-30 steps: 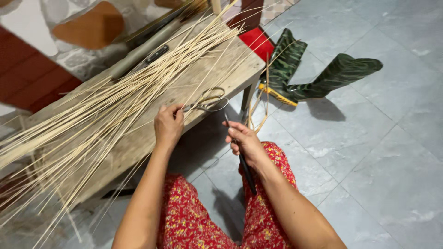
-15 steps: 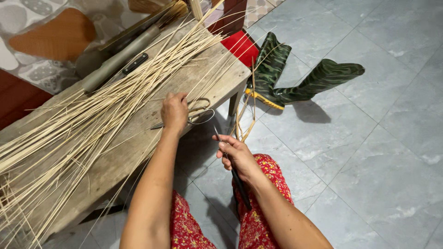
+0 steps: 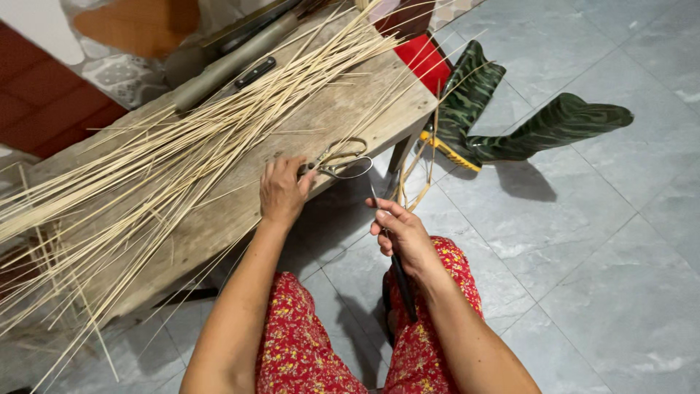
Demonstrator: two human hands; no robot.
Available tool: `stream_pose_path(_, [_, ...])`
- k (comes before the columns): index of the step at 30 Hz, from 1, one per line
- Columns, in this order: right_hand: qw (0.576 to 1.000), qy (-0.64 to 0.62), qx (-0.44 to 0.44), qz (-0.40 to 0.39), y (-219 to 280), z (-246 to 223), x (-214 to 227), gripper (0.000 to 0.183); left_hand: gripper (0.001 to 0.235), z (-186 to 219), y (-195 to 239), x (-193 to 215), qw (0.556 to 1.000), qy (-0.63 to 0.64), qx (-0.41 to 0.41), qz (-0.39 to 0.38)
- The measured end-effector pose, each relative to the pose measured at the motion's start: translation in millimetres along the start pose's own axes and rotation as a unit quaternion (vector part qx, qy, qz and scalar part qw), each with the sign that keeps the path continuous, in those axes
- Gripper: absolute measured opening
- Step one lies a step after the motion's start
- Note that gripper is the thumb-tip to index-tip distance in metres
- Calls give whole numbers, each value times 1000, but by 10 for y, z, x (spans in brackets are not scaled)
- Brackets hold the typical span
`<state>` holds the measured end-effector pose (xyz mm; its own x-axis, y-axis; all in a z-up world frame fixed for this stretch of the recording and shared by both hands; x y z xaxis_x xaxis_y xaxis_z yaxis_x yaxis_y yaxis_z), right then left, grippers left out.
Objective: The person sits on the floor and uses a knife to sharpen the ends of thin wooden sticks. They hold each stick with one hand and scrape the blade along the wood to create a point, then place the finished stick on a wooden table.
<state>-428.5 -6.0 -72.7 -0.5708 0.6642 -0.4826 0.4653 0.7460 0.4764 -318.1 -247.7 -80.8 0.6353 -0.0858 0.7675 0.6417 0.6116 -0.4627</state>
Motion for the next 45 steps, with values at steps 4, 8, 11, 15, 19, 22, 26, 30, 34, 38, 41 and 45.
stream_pose_path(4, [1000,9,1,-6,6,24,-44,38,31,-50,168,137,1000,-19,-8,10])
stream_pose_path(8, [1000,25,0,-6,5,72,-82,39,24,-146,206,112,999,-40,-11,26])
stream_pose_path(11, [1000,28,2,-9,-18,85,-126,39,19,-204,196,77,998,-53,-14,29])
stream_pose_path(15, [999,35,1,-5,-43,100,-152,38,11,-234,125,35,995,-91,-36,35])
stream_pose_path(19, [1000,31,-3,-5,-42,84,-172,37,10,-238,50,57,994,-97,-42,39])
stream_pose_path(22, [999,33,-8,2,-21,66,-164,37,10,-247,21,83,992,-108,-44,41])
stream_pose_path(26, [1000,31,-6,1,-4,36,-157,37,13,-252,17,83,991,-121,-47,36])
stream_pose_path(30, [999,31,-6,6,-5,19,-132,38,22,-267,62,82,992,-113,-47,30])
stream_pose_path(34, [1000,30,0,-1,-5,19,-119,38,24,-279,93,109,993,-109,-32,13])
stream_pose_path(38, [999,34,-5,0,-16,25,-118,38,33,-224,94,185,994,-94,-43,33])
stream_pose_path(41, [1000,29,-5,-2,-17,50,-121,38,34,-119,130,214,994,-91,-52,38])
stream_pose_path(45, [1000,28,-10,-3,-33,52,-131,38,33,24,155,215,993,-80,-70,54])
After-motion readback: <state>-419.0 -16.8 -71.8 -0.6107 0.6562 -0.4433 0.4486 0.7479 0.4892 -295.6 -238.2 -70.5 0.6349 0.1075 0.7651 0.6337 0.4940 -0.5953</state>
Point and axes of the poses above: each hand's wrist, its own y-axis away from the middle knuckle, its own x-axis out of the back of the hand, z = x × y, the point moved 3 cm from there along -y, towards the middle knuckle, and after that the axes turned 3 degrees about z, right-handed, at the moved point
